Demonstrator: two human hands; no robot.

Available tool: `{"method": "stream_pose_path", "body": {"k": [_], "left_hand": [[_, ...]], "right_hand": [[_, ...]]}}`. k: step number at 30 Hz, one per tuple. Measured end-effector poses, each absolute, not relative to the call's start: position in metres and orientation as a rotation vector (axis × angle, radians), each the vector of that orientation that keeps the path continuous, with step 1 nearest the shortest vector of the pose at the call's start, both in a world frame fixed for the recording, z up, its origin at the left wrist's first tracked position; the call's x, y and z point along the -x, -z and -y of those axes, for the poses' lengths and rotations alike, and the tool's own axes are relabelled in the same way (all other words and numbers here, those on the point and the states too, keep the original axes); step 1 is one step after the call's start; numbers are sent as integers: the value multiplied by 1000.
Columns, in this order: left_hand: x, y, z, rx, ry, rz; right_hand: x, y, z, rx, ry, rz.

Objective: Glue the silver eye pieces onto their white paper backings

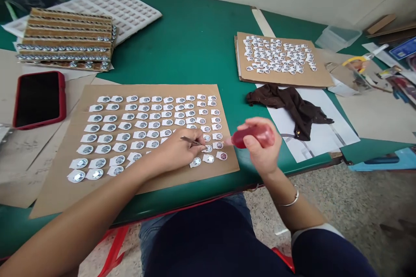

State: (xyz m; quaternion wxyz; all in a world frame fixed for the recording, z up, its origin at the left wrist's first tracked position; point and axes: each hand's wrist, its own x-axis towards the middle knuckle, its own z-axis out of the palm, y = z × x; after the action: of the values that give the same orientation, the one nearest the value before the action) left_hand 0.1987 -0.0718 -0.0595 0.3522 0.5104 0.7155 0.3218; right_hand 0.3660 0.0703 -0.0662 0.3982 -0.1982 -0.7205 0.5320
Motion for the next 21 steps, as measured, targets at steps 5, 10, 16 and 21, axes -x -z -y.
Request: {"method": "stream_pose_path", "body": {"k": [5, 10, 16, 21], "left_hand": [[-202, 59, 76, -1252, -798, -1897], [-203, 59, 77, -1240, -818, -1921], [-204, 61, 77, -1283, -842, -1912], [-204, 60, 77, -1277, -861, -1890]], "right_hand": [[-370, 100, -57, 487, -1127, 1790], [-373, 102, -53, 517, -1056, 1843], [-370, 99, -53, 504, -1027, 1909], [-367, 99, -53, 473, -1041, 1920]]}}
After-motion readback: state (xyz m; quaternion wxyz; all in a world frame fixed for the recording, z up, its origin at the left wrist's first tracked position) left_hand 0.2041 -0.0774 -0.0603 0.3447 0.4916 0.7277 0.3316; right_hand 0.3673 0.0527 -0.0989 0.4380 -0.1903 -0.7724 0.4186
